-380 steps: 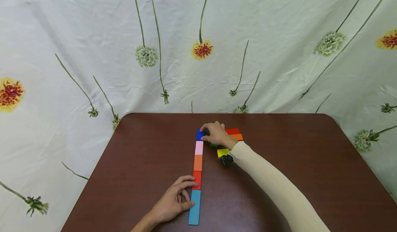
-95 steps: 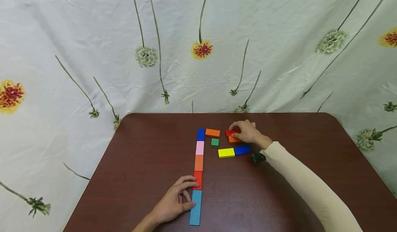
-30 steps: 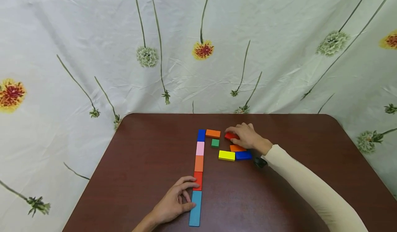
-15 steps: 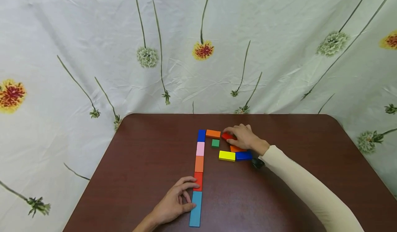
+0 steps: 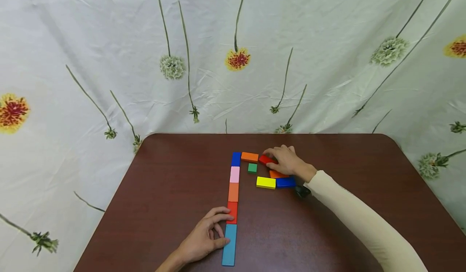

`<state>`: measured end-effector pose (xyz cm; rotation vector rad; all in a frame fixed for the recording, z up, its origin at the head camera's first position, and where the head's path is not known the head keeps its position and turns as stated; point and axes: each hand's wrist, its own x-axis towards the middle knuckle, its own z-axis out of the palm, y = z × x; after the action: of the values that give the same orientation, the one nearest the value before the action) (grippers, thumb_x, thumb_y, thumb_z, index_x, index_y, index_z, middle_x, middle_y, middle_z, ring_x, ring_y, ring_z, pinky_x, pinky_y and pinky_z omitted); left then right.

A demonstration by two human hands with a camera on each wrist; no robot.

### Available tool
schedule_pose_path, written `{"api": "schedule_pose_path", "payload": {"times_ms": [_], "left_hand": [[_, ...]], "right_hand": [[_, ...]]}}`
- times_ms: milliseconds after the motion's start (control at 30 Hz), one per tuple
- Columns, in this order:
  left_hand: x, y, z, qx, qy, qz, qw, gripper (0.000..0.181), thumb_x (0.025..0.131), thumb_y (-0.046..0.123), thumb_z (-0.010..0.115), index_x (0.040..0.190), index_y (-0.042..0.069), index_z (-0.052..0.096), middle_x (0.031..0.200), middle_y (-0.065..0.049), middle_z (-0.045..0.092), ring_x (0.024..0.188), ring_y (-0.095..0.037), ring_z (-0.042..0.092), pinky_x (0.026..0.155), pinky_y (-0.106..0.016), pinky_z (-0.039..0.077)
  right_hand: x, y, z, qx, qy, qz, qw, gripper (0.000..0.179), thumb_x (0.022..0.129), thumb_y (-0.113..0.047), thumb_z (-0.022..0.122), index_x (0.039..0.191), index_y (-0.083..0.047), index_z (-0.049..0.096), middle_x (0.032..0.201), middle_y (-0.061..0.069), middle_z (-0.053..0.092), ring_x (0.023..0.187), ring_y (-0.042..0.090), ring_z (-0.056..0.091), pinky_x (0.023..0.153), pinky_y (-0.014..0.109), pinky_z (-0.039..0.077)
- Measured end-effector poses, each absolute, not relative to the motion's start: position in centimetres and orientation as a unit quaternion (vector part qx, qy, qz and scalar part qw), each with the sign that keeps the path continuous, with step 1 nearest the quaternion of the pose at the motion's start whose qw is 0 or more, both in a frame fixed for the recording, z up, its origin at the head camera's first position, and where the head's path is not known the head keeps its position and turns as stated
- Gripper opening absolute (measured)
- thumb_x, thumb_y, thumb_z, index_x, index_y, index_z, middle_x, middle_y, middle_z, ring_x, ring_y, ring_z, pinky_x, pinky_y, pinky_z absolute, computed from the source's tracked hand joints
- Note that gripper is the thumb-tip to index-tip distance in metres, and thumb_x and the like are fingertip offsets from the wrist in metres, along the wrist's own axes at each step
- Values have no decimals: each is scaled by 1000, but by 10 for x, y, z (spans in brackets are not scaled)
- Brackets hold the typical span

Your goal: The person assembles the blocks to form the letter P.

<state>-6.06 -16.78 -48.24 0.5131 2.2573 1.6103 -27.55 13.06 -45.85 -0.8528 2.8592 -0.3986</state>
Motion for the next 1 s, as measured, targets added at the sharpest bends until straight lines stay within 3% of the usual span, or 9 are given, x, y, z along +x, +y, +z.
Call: {"api": "schedule_pose_path", "payload": {"times_ms": [433,1000], "left_hand": [[-60,-168,-484,183,794,559,154,47,86,9,77,130,4,62,148,-17,41,74,-4,56,56,-19,45],[-62,-167,-484,177,813,533,151,47,86,10,77,131,8,62,146,-12,43,74,-3,56,57,-19,48]], "right_hand": [[-276,130,-457,-286,947,-135,61,43,96,-31,68,135,-15,60,122,9,68,106,30,53,81,44,33],[-281,116,-454,-277,951,-127,45,39,95,-34,70,129,-16,65,119,7,67,98,27,52,77,42,31]]}}
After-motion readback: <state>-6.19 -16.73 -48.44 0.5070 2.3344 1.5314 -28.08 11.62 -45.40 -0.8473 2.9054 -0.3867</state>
